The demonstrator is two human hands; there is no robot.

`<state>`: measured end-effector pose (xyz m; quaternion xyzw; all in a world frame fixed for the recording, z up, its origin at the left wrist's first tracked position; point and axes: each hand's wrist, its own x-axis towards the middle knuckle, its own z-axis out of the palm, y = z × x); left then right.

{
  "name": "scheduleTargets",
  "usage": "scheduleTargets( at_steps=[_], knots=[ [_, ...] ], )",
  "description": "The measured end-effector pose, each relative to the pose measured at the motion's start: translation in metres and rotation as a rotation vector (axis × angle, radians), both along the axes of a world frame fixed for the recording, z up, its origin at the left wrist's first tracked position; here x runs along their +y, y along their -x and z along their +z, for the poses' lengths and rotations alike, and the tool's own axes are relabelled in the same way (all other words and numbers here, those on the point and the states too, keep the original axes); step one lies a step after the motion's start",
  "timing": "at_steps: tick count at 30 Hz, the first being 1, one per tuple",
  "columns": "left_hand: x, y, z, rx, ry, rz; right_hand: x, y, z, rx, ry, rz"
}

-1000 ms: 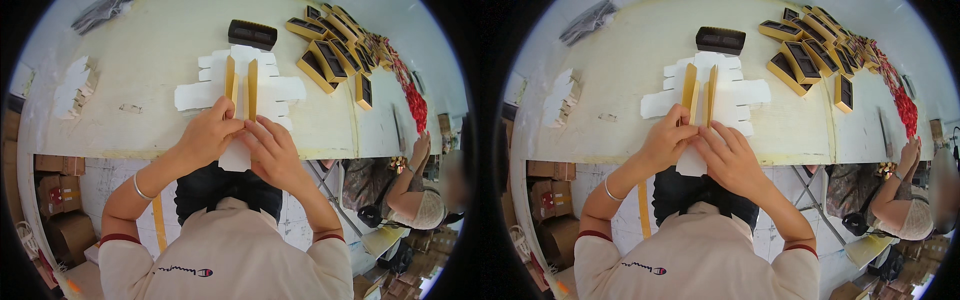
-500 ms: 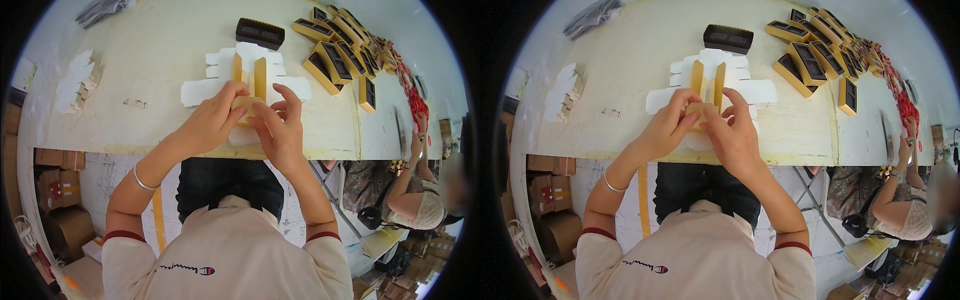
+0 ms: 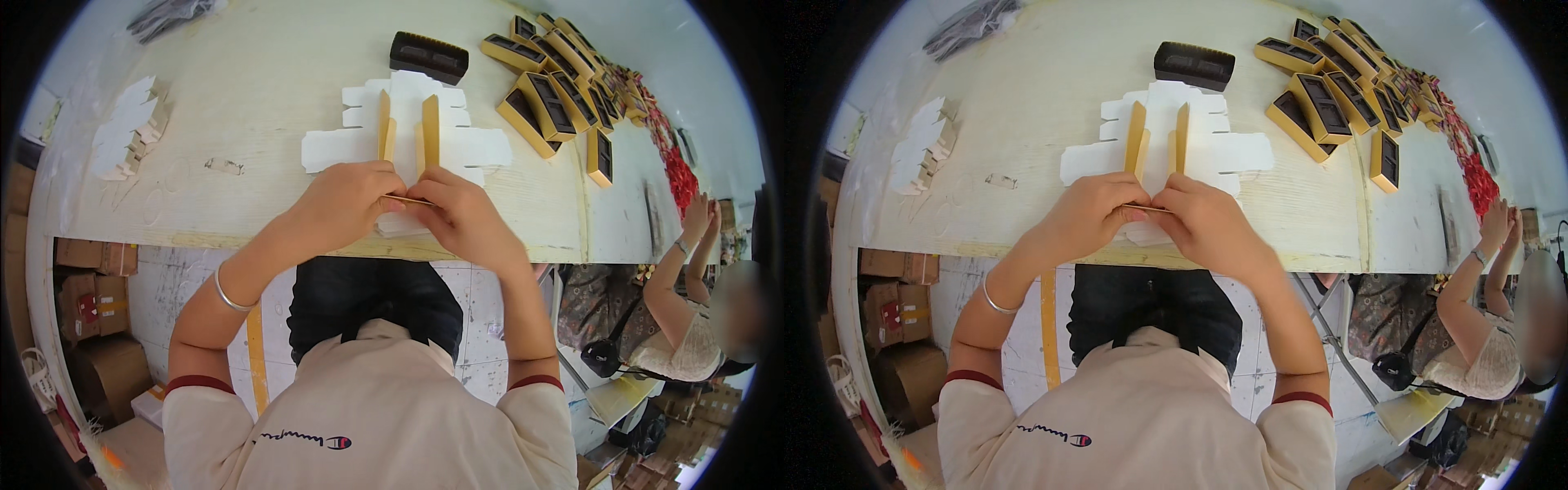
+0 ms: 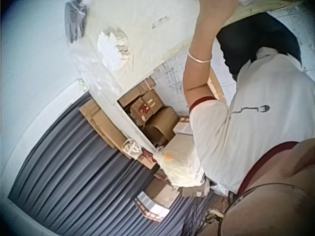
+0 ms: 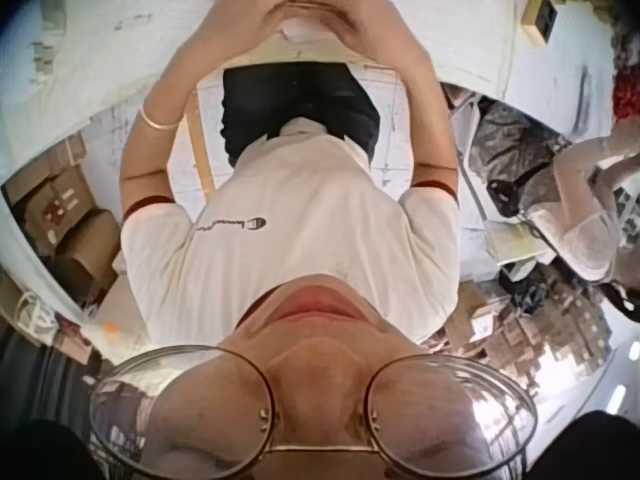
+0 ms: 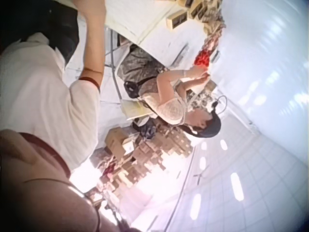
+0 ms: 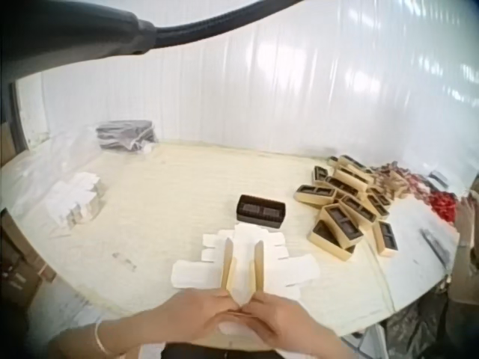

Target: The person folds flat cardboard pieces into small rectangular boxes and places dark rectangular objects inside them. They repeat this process multiple times, stacking the finished boxes on the table.

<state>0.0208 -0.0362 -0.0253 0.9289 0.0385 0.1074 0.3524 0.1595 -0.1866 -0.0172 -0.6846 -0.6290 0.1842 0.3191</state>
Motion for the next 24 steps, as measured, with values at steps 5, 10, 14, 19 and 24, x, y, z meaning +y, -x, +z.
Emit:
scheduleTargets(
  at_steps=[5,10,14,19,24],
  knots=[
    [0.019,0.000,0.019,-0.077,-0.226,-0.140,-0.005,-0.037,0.002,-0.344,-0.297,-0.051],
    [-0.004,0.003,0.049,-0.408,-0.695,0.105,-0.006,-0.016,0.011,-0.742,-0.396,-0.089],
    [-0.006,0.004,0.027,-0.326,-0.581,0.107,-0.014,0.009,0.016,-0.663,-0.383,-0.070],
    [0.041,0.006,0.032,-0.337,-0.322,-0.035,-0.051,-0.018,0.045,-0.365,-0.313,0.071],
    [0.063,-0.015,0.018,-0.235,-0.296,-0.196,-0.054,-0.024,0.019,-0.035,-0.226,0.094]
  ],
)
